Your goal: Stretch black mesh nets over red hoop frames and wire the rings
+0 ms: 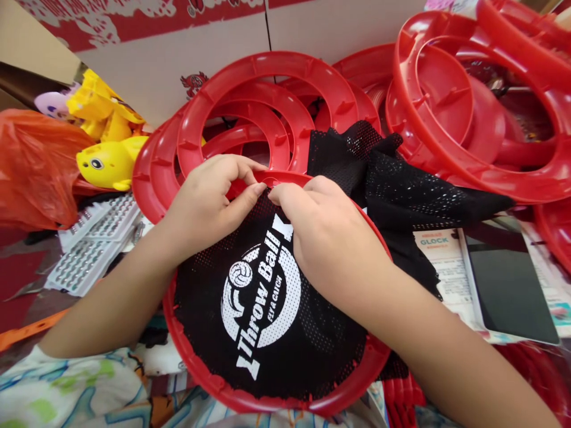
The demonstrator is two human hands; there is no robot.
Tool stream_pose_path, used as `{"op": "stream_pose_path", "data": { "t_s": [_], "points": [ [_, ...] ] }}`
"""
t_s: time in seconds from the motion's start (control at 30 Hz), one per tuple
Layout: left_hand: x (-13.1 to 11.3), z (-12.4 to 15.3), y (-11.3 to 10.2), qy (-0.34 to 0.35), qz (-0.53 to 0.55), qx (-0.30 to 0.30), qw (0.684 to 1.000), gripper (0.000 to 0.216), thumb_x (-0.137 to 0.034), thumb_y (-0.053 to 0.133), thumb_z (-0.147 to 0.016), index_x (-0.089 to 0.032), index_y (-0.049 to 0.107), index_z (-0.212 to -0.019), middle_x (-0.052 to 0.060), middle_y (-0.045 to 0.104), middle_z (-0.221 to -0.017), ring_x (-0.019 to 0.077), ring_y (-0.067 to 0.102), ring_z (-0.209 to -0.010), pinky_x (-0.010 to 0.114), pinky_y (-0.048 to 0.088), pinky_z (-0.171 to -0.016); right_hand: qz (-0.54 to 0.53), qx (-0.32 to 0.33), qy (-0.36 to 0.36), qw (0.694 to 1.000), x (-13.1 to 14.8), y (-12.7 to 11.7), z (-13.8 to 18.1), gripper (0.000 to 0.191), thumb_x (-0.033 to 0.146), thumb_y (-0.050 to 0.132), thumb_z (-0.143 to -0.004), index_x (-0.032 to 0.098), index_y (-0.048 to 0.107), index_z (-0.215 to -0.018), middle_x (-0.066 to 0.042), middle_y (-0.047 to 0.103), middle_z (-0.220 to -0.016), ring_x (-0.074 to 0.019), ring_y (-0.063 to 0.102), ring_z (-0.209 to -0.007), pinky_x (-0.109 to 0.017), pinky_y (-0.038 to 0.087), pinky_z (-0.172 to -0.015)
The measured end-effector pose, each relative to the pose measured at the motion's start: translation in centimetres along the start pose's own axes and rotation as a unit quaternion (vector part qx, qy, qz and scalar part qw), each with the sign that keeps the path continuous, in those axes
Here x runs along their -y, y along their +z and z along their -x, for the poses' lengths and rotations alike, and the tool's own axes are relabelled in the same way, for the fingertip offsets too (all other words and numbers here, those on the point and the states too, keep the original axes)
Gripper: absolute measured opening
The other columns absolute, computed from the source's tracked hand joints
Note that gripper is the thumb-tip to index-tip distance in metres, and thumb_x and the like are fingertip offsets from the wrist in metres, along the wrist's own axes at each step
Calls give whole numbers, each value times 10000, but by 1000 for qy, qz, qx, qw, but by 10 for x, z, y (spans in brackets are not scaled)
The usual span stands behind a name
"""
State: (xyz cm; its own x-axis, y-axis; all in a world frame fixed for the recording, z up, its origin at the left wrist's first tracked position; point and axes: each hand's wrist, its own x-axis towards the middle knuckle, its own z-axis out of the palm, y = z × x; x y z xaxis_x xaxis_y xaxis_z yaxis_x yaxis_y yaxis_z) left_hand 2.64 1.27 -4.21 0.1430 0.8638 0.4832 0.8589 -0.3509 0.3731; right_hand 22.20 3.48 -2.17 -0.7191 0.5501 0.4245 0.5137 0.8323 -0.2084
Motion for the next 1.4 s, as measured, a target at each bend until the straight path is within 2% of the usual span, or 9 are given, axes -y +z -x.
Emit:
{"op": "stream_pose_path", "data": {
  "t_s": [0.23,0.37,0.47,0.63,0.8,1.07,1.13,1.23,1.4],
  "points": [
    [0,0,4,-12,0,1,1000,131,-187,557,-902,-158,538,-776,87,683,-977,213,622,-951,363,468,-864,4,7,22,1000,-1,-1,-2,332,21,404,-850,122,660,-1036,-74,703,-903,-198,624,-832,-309,501,-741],
    [-1,0,2,-45,39,11,998,138,-166,584,-873,-164,529,-746,81,675,-986,209,625,-980,373,468,-898,-101,-30,112,988,-3,-4,-5,283,27,492,-830,148,611,-1056,-32,695,-938,-153,652,-857,-283,508,-800],
    [-2,0,0,-55,53,25,997,146,-160,580,-861,-172,513,-732,68,662,-986,208,622,-992,381,468,-905,-181,-45,168,968,-5,-5,-5,318,29,527,-795,187,596,-1061,3,691,-888,-134,657,-782,-285,515,-764],
    [-1,2,2,-31,41,26,998,104,-160,557,-872,-168,519,-775,85,644,-987,224,610,-984,399,466,-900,-215,-73,208,951,-6,-2,-5,311,41,545,-777,213,614,-1027,18,694,-855,-125,652,-731,-281,533,-739],
    [0,4,3,-13,19,24,999,102,-176,530,-896,-173,516,-796,84,635,-991,223,602,-974,398,469,-881,-206,-72,225,950,-7,-1,-8,328,20,560,-774,183,637,-1048,13,702,-844,-111,657,-712,-256,544,-724],
    [-3,7,3,2,4,13,1000,79,-159,487,-909,-189,507,-839,66,625,-957,212,596,-964,386,471,-855,-182,-103,220,953,-7,3,-7,303,78,581,-814,187,670,-1083,-10,717,-884,-136,675,-780,-288,568,-760],
    [-4,7,3,1,4,7,1000,65,-148,470,-909,-186,521,-895,67,630,-963,207,593,-941,384,472,-850,-181,-101,221,953,-8,5,-8,298,76,582,-810,182,672,-1074,-10,716,-885,-133,673,-783,-284,562,-756],
    [-5,8,1,18,3,9,1000,152,-147,451,-912,-173,548,-1026,82,636,-1021,213,590,-966,393,473,-872,-170,-93,221,956,-9,6,-10,290,70,568,-811,184,674,-1056,-6,713,-887,-130,668,-780,-279,549,-746],
    [-7,8,-2,70,-10,59,996,327,-189,479,-911,-202,603,-1213,110,583,-1130,257,552,-1122,463,434,-993,-155,-82,197,965,-12,7,-11,279,63,541,-800,170,669,-1024,-4,711,-864,-131,656,-753,-268,519,-711]
  ]
}}
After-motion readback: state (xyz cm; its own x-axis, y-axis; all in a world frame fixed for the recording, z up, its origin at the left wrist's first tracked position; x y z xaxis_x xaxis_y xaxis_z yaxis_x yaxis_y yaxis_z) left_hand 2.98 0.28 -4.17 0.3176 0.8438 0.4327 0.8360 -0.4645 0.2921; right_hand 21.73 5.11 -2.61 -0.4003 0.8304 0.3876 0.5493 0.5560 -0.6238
